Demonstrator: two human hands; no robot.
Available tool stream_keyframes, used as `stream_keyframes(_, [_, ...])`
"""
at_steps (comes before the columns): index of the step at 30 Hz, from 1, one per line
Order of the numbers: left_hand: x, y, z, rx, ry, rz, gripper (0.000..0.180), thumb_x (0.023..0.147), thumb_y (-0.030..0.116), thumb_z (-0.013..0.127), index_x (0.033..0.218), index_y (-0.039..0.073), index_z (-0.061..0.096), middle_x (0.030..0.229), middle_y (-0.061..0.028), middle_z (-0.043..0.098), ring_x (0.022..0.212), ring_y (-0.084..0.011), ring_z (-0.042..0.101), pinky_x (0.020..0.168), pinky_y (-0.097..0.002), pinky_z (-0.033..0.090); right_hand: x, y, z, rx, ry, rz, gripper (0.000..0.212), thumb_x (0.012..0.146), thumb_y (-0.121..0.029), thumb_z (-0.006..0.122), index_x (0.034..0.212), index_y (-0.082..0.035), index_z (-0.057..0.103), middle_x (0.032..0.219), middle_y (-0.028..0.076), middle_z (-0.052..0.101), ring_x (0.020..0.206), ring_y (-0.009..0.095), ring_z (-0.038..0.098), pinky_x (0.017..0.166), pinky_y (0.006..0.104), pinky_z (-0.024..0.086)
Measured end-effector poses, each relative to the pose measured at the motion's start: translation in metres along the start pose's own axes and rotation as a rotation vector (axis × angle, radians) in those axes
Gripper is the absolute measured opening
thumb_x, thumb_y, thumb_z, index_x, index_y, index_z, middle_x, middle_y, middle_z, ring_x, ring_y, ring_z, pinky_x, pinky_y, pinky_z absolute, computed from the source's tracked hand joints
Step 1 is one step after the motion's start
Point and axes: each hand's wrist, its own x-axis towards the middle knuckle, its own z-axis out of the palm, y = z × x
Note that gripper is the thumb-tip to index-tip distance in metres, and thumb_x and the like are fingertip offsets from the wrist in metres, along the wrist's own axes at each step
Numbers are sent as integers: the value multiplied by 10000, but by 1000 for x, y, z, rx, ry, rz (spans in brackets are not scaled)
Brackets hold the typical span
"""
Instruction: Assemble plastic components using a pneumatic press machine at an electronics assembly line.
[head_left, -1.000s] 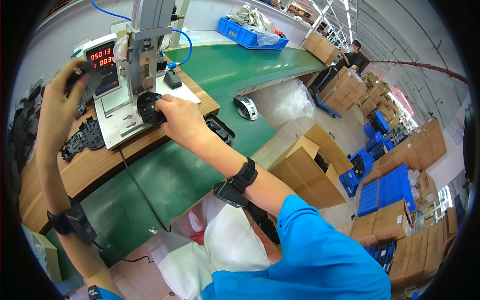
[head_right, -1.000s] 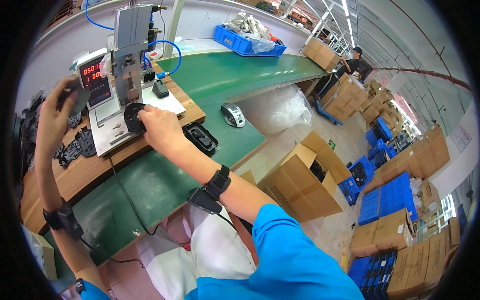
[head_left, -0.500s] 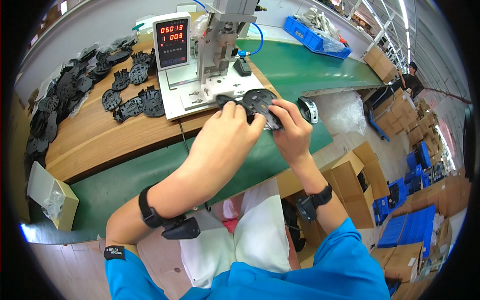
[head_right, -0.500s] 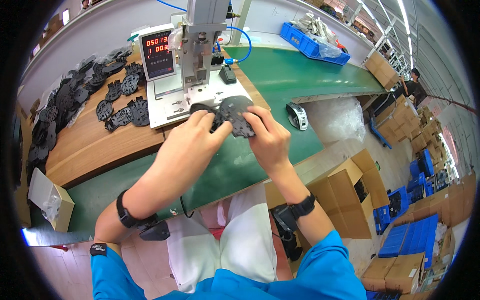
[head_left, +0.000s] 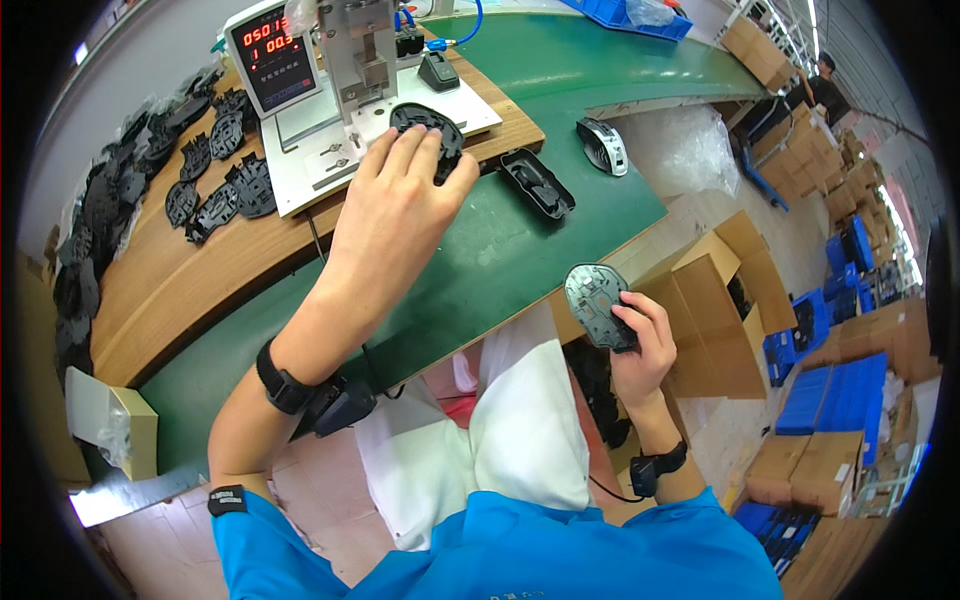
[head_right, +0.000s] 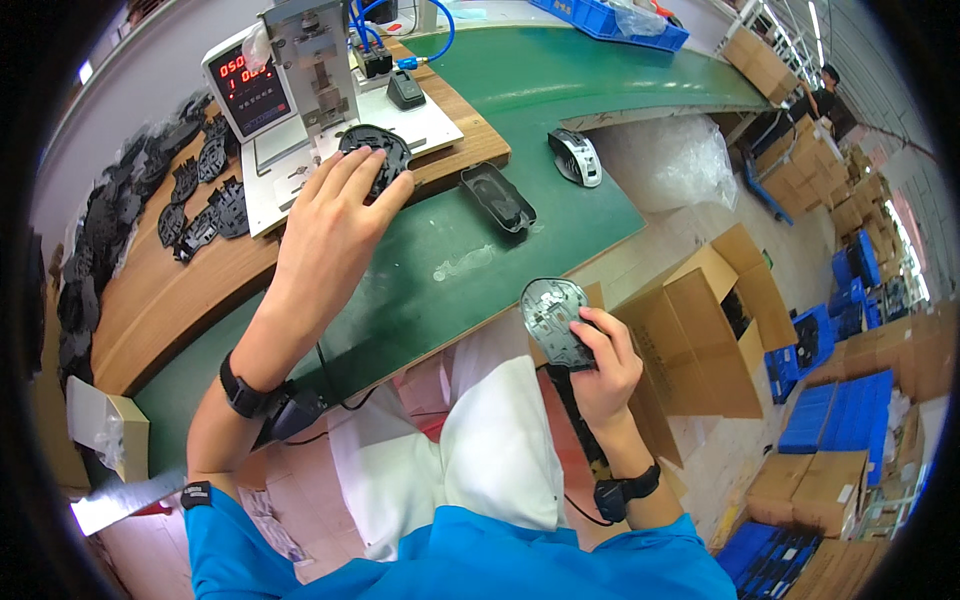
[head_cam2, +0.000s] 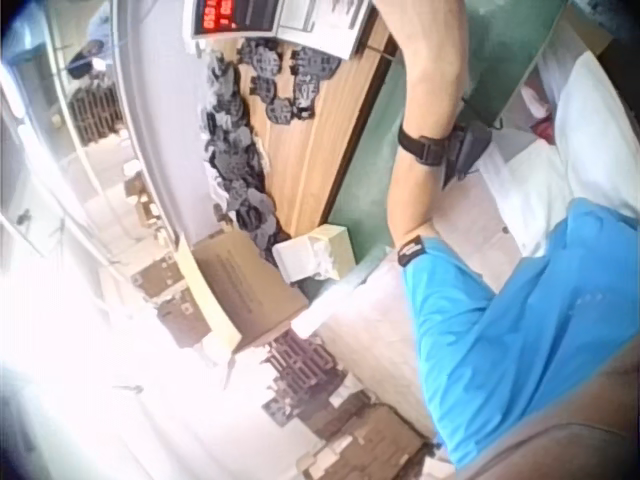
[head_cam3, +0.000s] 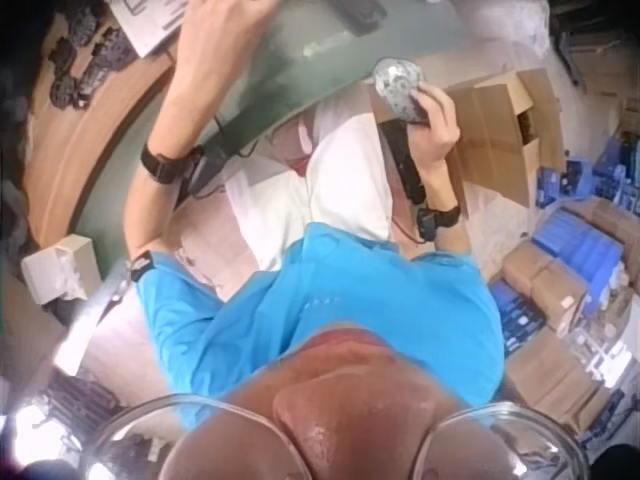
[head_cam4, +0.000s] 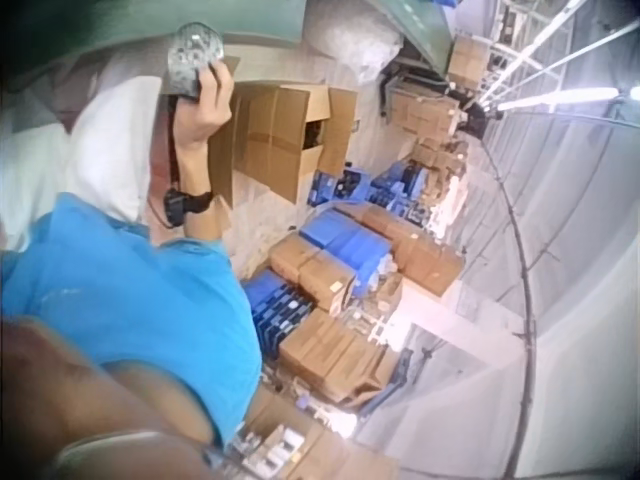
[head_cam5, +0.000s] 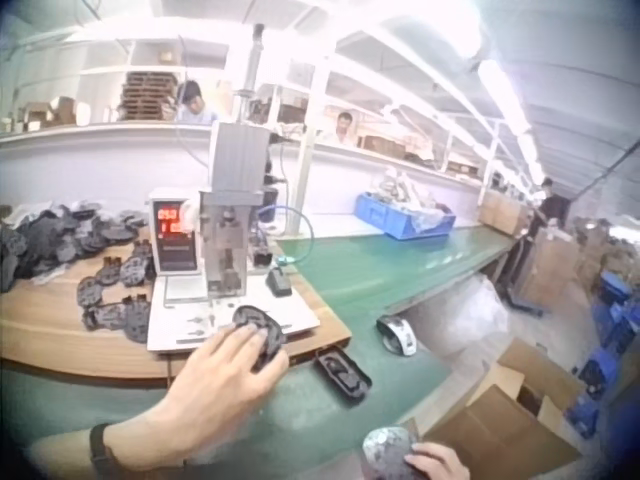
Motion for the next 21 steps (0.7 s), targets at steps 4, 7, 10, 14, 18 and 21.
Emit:
stream_keyframes(4, [-6,-6,24,3,-70,-52,418,896,28,586,1300,102,667,1375,-227,647,1330,-365,592,1166,-467,443,-31,2,-7,76,54,169,362,688,167,684,991,-30,698,1116,135,714,1008,328,700,897,392,567])
stream_keyframes(7, [-6,-12,33,16,-26,-52,418,895,25,584,1298,100,667,1375,-229,646,1339,-367,586,1172,-471,436,-66,5,-6,107,35,255,351,684,178,669,970,-24,680,1100,131,709,1007,324,695,908,382,556])
stream_keyframes(10, [-6,-15,37,19,-9,-76,421,895,25,584,1301,101,662,1372,-234,646,1344,-372,582,1169,-473,440,-97,13,-5,116,-11,377,358,679,194,650,969,-16,667,1095,130,701,1024,317,688,924,371,546])
stream_keyframes(14, [-7,-20,44,66,65,-126,370,894,48,624,1262,55,653,1314,-273,669,1300,-381,620,1127,-472,476,-147,48,2,194,-9,620,352,698,201,613,980,-5,656,1106,116,681,1065,260,672,922,339,535])
stream_keyframes(18, [-11,-30,49,6,64,-146,403,869,30,652,1271,57,646,1297,-263,680,1237,-375,653,1091,-462,502,-193,88,16,252,-14,972,269,802,165,614,988,-23,664,985,70,668,862,170,654,732,285,530])
stream_keyframes(21, [-6,-27,45,20,42,-133,435,846,17,678,1278,58,637,1275,-256,688,1225,-364,659,1075,-447,512,-243,127,20,228,-7,1157,236,853,117,632,1027,-37,676,863,22,636,649,113,578,592,265,475])
